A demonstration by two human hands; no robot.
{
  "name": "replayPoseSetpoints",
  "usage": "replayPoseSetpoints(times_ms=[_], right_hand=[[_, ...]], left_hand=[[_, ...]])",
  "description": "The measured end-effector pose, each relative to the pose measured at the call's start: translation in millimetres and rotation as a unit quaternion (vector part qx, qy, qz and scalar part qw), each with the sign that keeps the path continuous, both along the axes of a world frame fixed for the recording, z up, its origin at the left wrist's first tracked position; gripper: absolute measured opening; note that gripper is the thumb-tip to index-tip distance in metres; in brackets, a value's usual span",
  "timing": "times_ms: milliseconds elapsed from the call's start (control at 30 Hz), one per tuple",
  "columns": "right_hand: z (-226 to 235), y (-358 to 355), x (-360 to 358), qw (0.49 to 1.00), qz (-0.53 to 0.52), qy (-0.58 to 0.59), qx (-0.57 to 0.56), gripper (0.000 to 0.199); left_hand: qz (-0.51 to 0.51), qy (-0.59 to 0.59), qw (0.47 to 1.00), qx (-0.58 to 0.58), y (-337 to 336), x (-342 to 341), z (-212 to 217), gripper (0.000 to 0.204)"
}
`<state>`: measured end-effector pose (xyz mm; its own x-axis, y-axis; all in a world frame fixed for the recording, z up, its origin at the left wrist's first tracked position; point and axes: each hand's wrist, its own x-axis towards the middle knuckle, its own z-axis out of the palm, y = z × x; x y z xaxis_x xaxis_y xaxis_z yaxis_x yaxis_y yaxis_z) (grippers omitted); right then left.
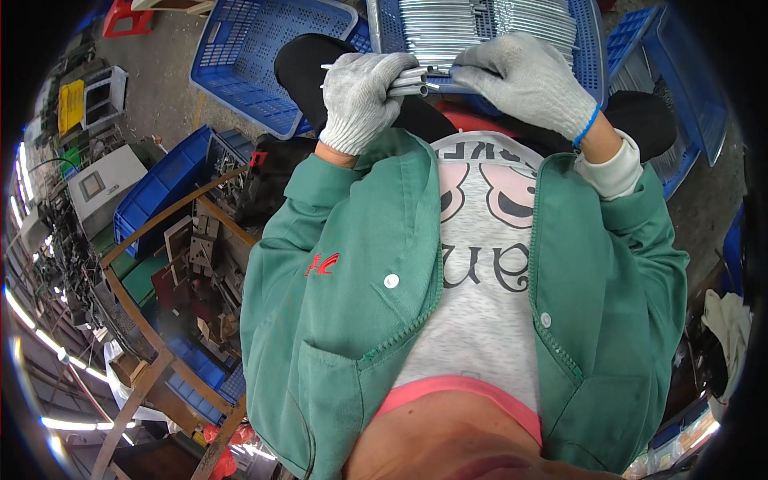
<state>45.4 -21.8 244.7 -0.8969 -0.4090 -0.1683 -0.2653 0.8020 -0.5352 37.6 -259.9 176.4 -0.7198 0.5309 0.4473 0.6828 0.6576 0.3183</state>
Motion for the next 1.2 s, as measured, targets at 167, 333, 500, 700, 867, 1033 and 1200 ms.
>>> replayPoseSetpoints(times_ms=[167,333,500,700,867,1033,1200], right_hand=[[2.3,5.9,-6.2,0.999,-0.012,0.016,0.036,0.034],[2.0,10.5,-1.1,0.992,-0.026,0.117,0.042,0.035],[5.7,13.4,2.4,0.986,-0.026,0.157,0.042,0.036],[9.9,12.0,1.7,0.986,-0.001,0.15,0.072,0.035],[6.0,11.8,-0.1,0.986,0.003,0.14,0.093,0.033],[3.0,11.5,-2.2,0.984,0.006,0.129,0.12,0.03],[32.4,7.9,5.1,0.998,0.023,0.06,0.026,0.028]], left_hand=[[0.011,-0.056,0.998,-0.023,2.4,0.8,-4.5,0.029],[0.012,-0.117,0.991,-0.07,1.3,-2.8,-15.8,0.027],[-0.008,-0.157,0.982,-0.104,5.0,-6.4,-6.2,0.026],[-0.034,-0.123,0.987,-0.102,3.4,-5.1,-5.3,0.026],[-0.039,-0.093,0.989,-0.109,7.6,-3.2,4.1,0.025],[-0.034,-0.018,0.998,-0.04,5.2,-5.5,0.0,0.023],[-0.015,0.008,0.992,-0.128,5.1,-1.8,9.6,0.024]])
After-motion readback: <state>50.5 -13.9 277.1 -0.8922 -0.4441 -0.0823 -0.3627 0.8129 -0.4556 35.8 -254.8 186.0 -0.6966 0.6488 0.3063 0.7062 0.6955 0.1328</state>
